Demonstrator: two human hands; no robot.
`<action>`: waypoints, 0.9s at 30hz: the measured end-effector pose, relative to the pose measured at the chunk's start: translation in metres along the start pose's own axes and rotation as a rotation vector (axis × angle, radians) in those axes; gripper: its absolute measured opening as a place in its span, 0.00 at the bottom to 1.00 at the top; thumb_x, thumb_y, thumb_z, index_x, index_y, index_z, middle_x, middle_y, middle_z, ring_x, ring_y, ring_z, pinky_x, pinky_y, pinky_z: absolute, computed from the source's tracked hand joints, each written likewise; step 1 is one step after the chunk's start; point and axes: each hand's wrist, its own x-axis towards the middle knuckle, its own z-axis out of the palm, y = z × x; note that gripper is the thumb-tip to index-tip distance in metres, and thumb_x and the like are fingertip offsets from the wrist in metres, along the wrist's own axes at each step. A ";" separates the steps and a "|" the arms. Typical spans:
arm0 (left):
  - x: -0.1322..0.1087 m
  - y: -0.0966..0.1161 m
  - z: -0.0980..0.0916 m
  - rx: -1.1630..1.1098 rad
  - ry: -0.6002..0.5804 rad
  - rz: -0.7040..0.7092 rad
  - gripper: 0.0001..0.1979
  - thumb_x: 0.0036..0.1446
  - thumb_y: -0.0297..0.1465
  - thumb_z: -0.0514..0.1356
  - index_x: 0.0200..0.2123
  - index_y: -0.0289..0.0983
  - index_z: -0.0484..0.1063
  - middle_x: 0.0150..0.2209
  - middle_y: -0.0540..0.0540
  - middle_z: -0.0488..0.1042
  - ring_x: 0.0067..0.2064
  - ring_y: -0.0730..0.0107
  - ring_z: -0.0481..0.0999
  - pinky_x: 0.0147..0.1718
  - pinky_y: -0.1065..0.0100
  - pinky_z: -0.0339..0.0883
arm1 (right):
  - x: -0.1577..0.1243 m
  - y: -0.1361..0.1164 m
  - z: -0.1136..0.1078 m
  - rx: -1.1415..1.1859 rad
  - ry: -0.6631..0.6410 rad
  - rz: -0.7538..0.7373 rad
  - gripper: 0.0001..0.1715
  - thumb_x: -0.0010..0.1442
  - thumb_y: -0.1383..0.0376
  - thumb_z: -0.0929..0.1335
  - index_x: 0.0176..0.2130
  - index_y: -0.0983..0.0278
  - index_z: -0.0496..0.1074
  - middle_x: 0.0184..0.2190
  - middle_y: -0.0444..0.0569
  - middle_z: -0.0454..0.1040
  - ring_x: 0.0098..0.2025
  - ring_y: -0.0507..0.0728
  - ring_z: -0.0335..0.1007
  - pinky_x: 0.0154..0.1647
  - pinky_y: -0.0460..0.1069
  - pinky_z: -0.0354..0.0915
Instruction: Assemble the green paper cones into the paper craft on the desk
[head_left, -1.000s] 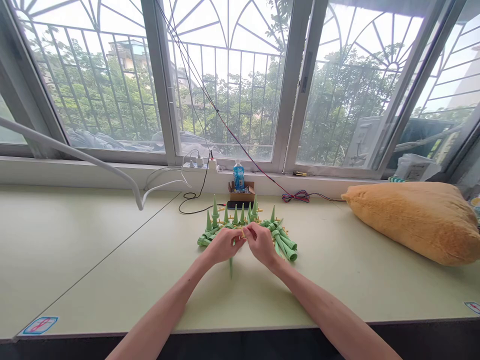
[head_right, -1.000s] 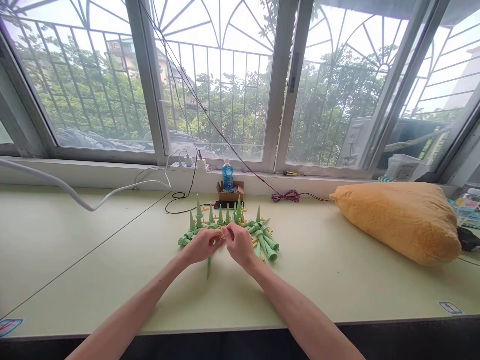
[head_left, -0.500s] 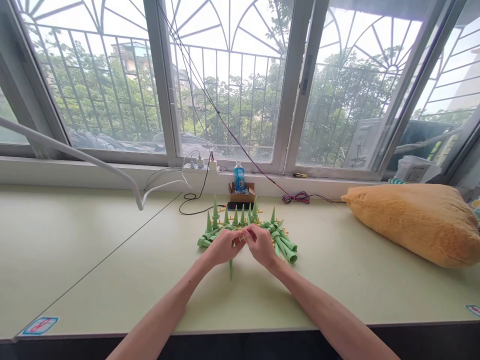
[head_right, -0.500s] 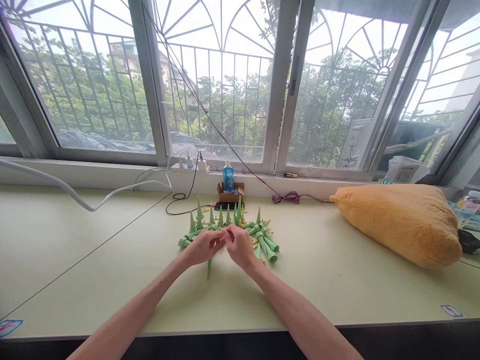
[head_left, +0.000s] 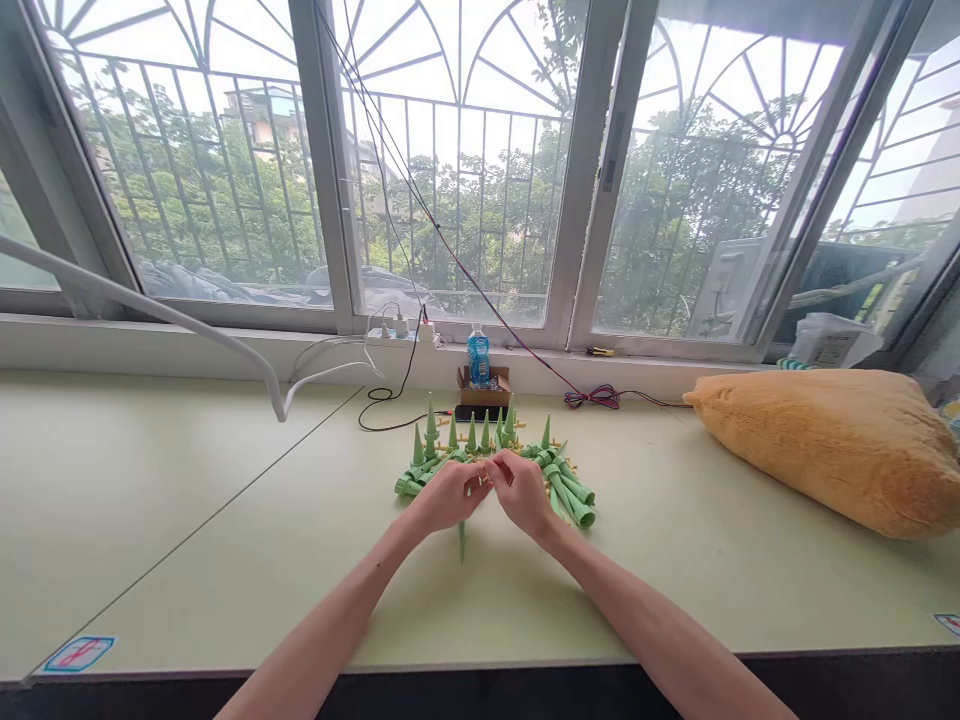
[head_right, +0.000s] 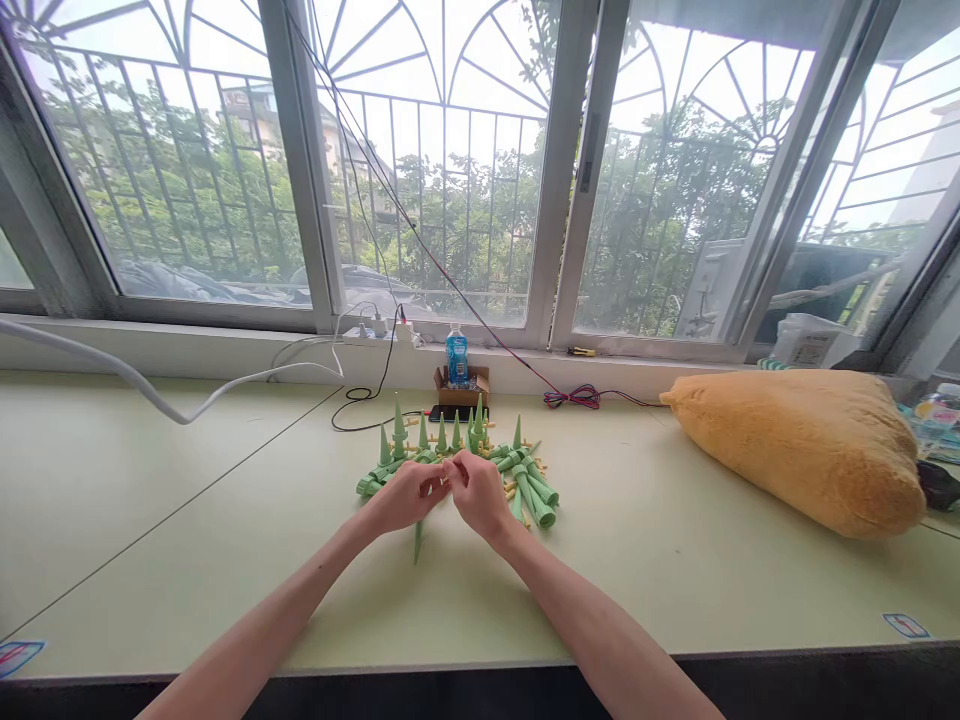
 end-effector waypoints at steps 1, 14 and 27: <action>0.000 0.000 0.000 -0.001 -0.002 -0.002 0.10 0.58 0.27 0.52 0.28 0.35 0.70 0.21 0.52 0.66 0.23 0.78 0.57 0.24 0.74 0.53 | 0.000 0.000 0.000 0.004 -0.002 0.000 0.17 0.65 0.59 0.60 0.29 0.63 0.70 0.24 0.45 0.73 0.24 0.51 0.64 0.27 0.45 0.57; -0.001 -0.003 0.001 -0.008 -0.023 -0.016 0.08 0.57 0.26 0.52 0.28 0.35 0.68 0.21 0.53 0.64 0.23 0.78 0.55 0.24 0.74 0.51 | 0.000 0.002 0.001 0.007 -0.004 -0.002 0.16 0.66 0.59 0.60 0.30 0.63 0.69 0.25 0.45 0.73 0.25 0.51 0.64 0.28 0.45 0.56; -0.001 -0.002 0.001 0.006 -0.024 -0.003 0.10 0.58 0.26 0.51 0.26 0.35 0.67 0.21 0.53 0.63 0.23 0.78 0.56 0.24 0.74 0.51 | 0.001 0.002 0.001 -0.005 -0.024 0.007 0.16 0.65 0.60 0.61 0.30 0.63 0.69 0.25 0.44 0.73 0.25 0.51 0.63 0.28 0.44 0.56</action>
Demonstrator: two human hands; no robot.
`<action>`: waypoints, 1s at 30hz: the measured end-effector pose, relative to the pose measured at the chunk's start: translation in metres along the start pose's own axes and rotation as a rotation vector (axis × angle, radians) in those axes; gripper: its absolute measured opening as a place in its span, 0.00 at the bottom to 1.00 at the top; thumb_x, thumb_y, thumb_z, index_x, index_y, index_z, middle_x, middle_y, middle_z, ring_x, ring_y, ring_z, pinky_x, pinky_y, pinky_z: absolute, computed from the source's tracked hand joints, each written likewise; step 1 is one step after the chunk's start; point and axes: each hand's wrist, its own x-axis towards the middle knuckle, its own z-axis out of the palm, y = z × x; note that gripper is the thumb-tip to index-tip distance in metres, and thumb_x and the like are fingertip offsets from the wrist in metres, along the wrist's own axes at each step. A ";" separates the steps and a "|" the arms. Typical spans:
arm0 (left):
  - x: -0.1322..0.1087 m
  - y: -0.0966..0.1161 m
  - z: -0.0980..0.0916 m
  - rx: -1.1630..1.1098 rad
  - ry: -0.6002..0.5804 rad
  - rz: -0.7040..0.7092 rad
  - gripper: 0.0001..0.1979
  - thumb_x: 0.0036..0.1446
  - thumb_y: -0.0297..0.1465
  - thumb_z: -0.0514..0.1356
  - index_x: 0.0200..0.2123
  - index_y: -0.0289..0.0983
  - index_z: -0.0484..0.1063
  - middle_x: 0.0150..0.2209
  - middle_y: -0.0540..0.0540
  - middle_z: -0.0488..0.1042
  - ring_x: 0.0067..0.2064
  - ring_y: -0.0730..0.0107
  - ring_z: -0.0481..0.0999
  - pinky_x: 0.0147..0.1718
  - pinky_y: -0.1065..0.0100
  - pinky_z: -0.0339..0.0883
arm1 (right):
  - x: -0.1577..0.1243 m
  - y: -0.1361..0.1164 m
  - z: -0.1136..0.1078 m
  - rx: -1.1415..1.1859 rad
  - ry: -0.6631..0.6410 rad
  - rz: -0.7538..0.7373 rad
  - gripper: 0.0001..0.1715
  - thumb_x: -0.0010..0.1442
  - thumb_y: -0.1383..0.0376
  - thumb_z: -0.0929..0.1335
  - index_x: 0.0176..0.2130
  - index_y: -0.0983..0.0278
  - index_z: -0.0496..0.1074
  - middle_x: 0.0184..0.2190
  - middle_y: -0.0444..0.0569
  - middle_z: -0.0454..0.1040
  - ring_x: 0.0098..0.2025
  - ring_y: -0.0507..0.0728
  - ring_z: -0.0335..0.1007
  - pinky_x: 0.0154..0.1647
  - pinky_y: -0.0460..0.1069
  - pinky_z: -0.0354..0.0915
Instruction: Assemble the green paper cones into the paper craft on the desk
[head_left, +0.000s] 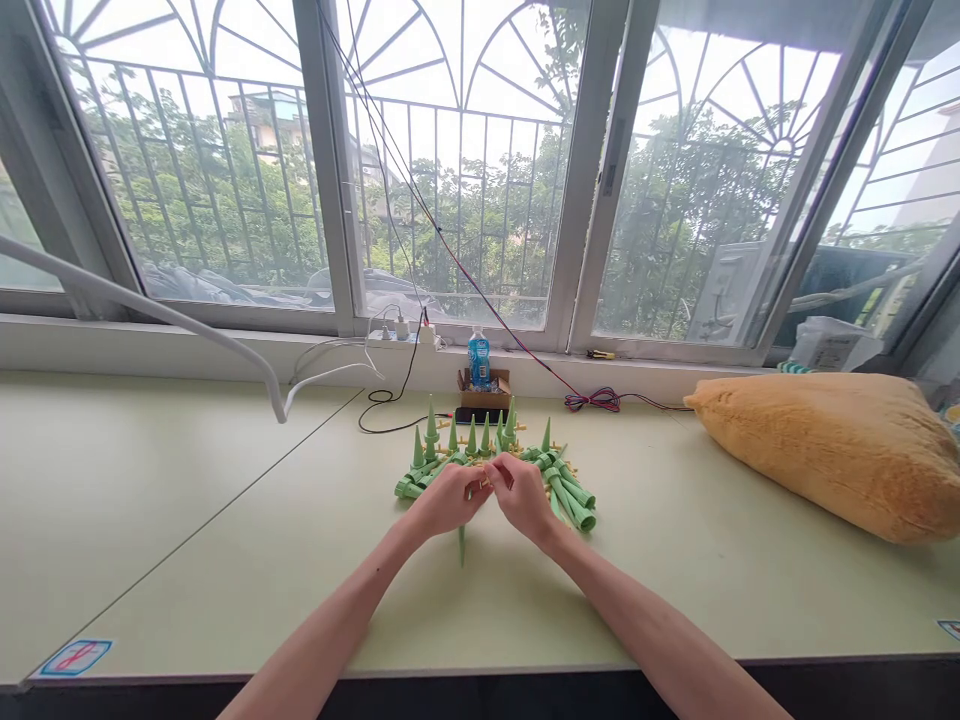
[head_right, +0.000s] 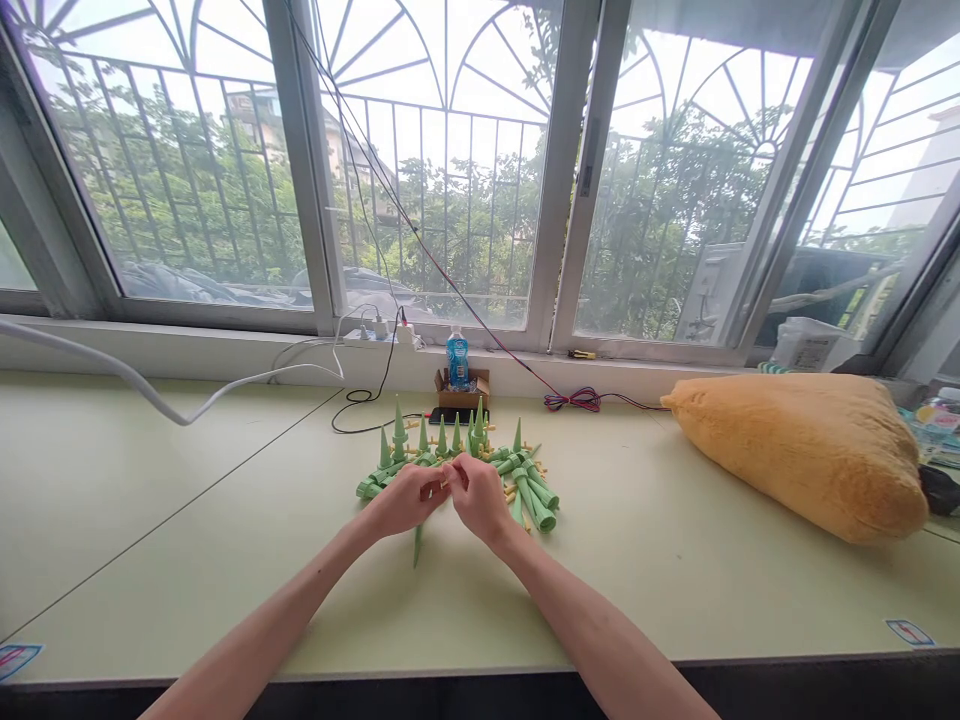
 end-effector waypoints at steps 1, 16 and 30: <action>0.000 0.000 0.000 0.002 0.000 -0.001 0.10 0.58 0.27 0.51 0.26 0.35 0.66 0.21 0.53 0.63 0.23 0.78 0.55 0.24 0.74 0.51 | 0.000 0.000 0.000 0.001 0.000 0.000 0.16 0.65 0.60 0.61 0.30 0.63 0.69 0.25 0.45 0.73 0.25 0.51 0.63 0.28 0.44 0.56; 0.000 -0.003 0.002 0.021 -0.015 -0.020 0.10 0.58 0.27 0.52 0.25 0.35 0.67 0.21 0.53 0.65 0.24 0.78 0.57 0.24 0.73 0.51 | -0.001 0.002 0.001 -0.008 -0.018 -0.004 0.16 0.66 0.59 0.61 0.29 0.63 0.68 0.25 0.45 0.73 0.25 0.51 0.63 0.28 0.45 0.55; 0.000 0.002 0.000 0.029 -0.020 -0.027 0.10 0.57 0.26 0.51 0.24 0.35 0.66 0.20 0.52 0.64 0.23 0.78 0.56 0.24 0.73 0.50 | 0.000 0.000 -0.001 -0.003 -0.028 -0.013 0.17 0.66 0.60 0.60 0.29 0.63 0.68 0.24 0.45 0.72 0.25 0.51 0.62 0.27 0.44 0.55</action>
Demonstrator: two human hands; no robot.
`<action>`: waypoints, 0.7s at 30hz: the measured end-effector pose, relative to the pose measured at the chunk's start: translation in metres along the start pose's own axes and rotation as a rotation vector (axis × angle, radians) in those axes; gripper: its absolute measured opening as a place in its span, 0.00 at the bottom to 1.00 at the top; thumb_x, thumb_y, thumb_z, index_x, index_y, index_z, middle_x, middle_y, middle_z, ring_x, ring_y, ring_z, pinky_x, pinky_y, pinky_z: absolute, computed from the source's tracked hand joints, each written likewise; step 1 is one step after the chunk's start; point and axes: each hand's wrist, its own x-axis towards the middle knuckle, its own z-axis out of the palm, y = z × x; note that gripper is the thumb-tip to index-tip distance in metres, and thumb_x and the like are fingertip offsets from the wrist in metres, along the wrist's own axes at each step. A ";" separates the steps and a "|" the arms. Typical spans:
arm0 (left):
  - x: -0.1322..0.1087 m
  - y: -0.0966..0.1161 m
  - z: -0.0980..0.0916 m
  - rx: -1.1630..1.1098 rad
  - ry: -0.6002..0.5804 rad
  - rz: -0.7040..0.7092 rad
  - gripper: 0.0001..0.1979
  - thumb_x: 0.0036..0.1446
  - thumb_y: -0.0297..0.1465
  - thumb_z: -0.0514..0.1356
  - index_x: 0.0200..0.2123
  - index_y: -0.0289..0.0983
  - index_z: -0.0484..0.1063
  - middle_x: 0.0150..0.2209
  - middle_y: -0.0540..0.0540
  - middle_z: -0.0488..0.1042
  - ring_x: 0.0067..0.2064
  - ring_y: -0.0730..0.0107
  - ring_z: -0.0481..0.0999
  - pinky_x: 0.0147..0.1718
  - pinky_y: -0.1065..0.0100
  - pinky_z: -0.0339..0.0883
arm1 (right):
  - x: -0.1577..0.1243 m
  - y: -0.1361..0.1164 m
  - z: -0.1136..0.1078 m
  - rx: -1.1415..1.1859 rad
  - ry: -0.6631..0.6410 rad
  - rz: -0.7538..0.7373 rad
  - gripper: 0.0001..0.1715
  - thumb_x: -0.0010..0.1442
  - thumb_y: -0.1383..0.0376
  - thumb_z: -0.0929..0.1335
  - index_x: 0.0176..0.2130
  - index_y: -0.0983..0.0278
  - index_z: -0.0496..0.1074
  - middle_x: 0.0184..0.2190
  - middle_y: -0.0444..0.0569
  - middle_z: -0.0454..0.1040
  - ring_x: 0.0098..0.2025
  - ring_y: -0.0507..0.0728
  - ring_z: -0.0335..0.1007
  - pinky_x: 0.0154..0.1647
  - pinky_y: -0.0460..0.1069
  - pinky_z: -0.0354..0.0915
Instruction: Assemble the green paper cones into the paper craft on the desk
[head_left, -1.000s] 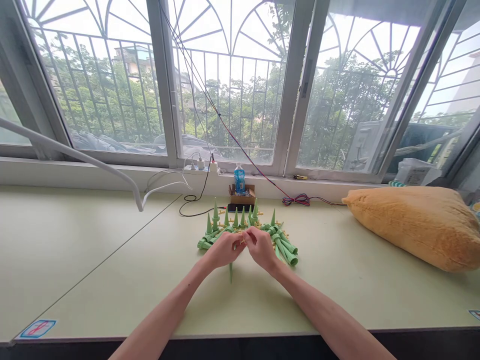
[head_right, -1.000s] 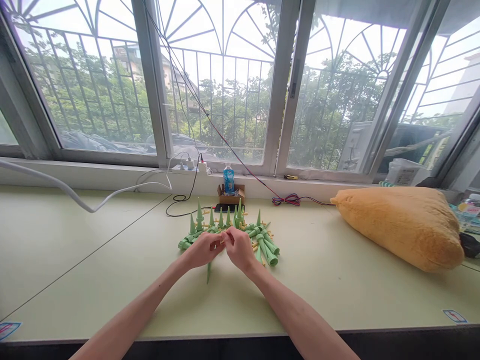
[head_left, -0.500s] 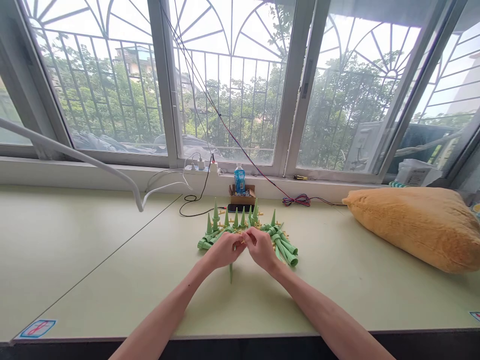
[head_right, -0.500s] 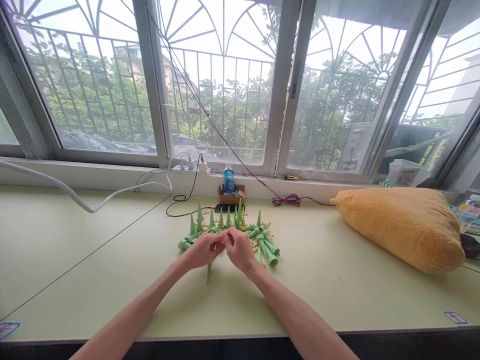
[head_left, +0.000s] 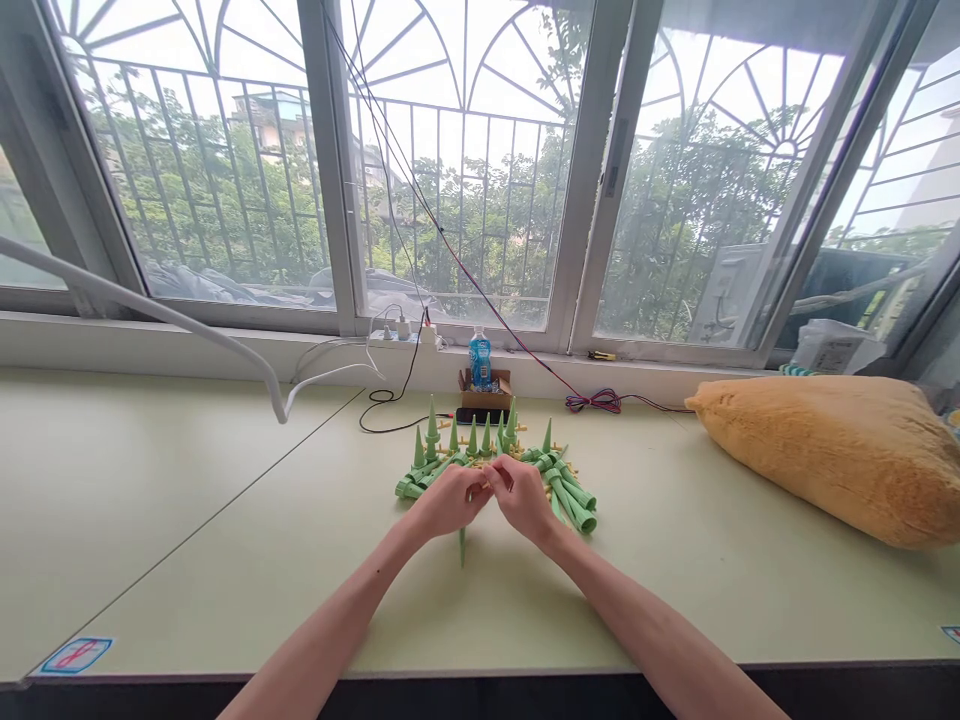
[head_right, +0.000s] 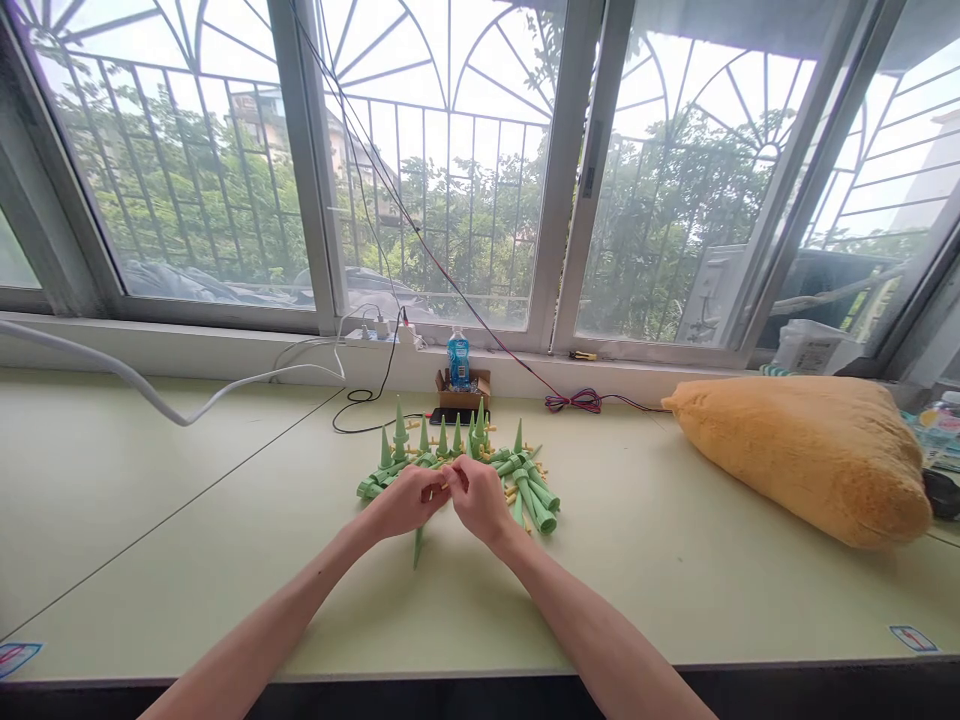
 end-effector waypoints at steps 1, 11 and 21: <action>0.000 0.000 0.000 0.002 -0.003 -0.005 0.11 0.57 0.27 0.51 0.24 0.35 0.66 0.20 0.52 0.64 0.23 0.78 0.56 0.24 0.73 0.50 | 0.000 0.000 0.000 0.004 0.000 -0.001 0.17 0.66 0.60 0.60 0.29 0.63 0.69 0.24 0.45 0.73 0.25 0.51 0.63 0.27 0.44 0.55; 0.000 0.000 0.000 0.020 -0.010 -0.004 0.11 0.58 0.27 0.51 0.23 0.35 0.65 0.19 0.52 0.62 0.23 0.78 0.54 0.23 0.72 0.49 | 0.000 -0.002 -0.001 0.019 -0.020 0.006 0.17 0.66 0.60 0.60 0.30 0.64 0.69 0.25 0.45 0.73 0.25 0.51 0.64 0.28 0.44 0.56; 0.000 -0.002 0.001 0.021 -0.017 -0.003 0.12 0.59 0.28 0.51 0.23 0.35 0.64 0.20 0.52 0.62 0.23 0.77 0.54 0.23 0.72 0.48 | 0.000 0.001 0.000 0.011 -0.021 0.004 0.17 0.66 0.59 0.60 0.30 0.63 0.70 0.25 0.45 0.73 0.25 0.52 0.64 0.28 0.45 0.57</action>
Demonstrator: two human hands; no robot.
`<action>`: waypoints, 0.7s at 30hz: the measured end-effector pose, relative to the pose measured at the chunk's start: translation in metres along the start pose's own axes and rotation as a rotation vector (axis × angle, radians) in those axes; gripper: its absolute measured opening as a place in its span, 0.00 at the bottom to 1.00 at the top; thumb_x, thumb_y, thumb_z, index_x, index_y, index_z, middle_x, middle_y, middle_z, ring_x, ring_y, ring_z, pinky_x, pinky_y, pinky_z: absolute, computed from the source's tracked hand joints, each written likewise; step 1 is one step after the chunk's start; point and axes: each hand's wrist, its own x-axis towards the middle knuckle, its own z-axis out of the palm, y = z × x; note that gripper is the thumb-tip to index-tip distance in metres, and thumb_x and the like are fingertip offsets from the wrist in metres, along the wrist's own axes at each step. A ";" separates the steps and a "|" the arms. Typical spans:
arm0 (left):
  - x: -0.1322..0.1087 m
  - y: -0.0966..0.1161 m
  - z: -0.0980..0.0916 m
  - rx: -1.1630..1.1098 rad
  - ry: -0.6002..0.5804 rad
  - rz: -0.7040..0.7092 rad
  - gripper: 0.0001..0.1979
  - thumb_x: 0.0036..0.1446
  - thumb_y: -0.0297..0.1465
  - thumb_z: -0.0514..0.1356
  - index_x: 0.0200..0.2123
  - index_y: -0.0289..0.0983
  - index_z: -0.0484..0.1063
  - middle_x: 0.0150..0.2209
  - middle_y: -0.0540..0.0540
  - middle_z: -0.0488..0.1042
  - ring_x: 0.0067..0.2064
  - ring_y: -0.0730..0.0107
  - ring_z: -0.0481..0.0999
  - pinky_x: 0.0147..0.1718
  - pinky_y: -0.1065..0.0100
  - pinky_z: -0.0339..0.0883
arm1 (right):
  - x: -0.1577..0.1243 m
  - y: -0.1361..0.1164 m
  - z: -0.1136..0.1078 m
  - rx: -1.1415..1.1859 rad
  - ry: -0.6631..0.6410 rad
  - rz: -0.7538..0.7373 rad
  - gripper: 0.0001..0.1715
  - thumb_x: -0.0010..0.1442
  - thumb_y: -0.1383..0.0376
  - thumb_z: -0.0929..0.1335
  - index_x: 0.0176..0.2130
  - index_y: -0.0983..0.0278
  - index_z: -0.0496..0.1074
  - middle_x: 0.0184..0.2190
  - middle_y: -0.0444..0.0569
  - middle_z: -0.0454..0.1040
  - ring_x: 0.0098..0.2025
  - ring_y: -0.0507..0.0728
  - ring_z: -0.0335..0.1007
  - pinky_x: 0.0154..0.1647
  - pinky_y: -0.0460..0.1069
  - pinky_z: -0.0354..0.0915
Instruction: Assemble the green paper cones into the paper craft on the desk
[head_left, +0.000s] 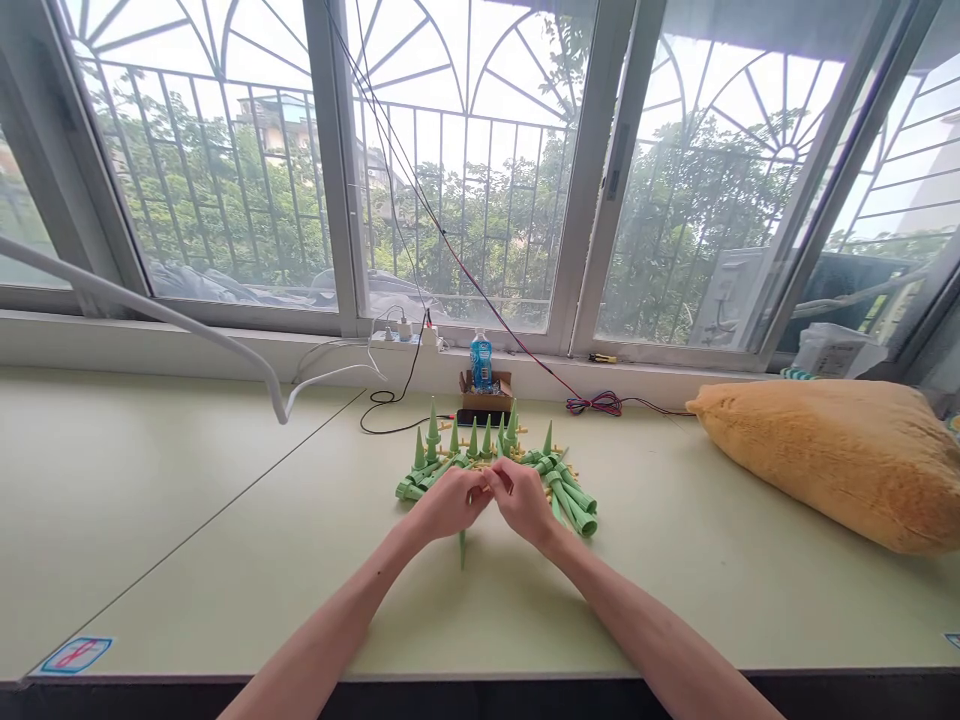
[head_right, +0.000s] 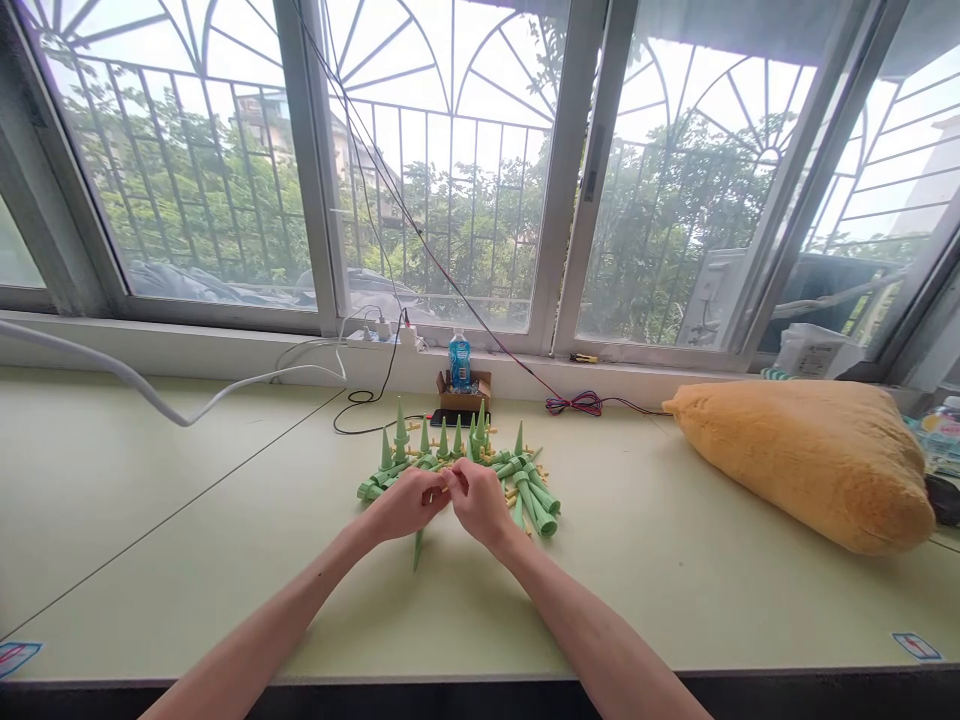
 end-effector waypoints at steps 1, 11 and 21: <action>0.000 0.000 0.000 -0.001 -0.003 -0.001 0.12 0.59 0.28 0.51 0.23 0.35 0.64 0.20 0.52 0.62 0.23 0.77 0.55 0.23 0.72 0.48 | 0.000 0.000 0.000 0.002 -0.001 0.000 0.17 0.66 0.59 0.60 0.30 0.63 0.70 0.25 0.46 0.73 0.25 0.52 0.64 0.28 0.45 0.57; 0.000 0.000 0.000 0.007 -0.001 0.004 0.11 0.58 0.27 0.51 0.23 0.35 0.63 0.20 0.52 0.63 0.23 0.78 0.56 0.23 0.72 0.48 | -0.001 0.001 0.001 0.007 -0.003 -0.008 0.16 0.65 0.60 0.60 0.29 0.64 0.69 0.24 0.45 0.72 0.25 0.51 0.63 0.28 0.44 0.56; 0.000 -0.001 0.000 0.005 0.000 0.005 0.11 0.58 0.27 0.50 0.22 0.36 0.62 0.19 0.52 0.62 0.23 0.77 0.55 0.23 0.72 0.48 | 0.000 0.002 0.001 -0.006 -0.004 -0.011 0.16 0.65 0.60 0.60 0.29 0.63 0.69 0.24 0.44 0.72 0.25 0.51 0.62 0.28 0.45 0.56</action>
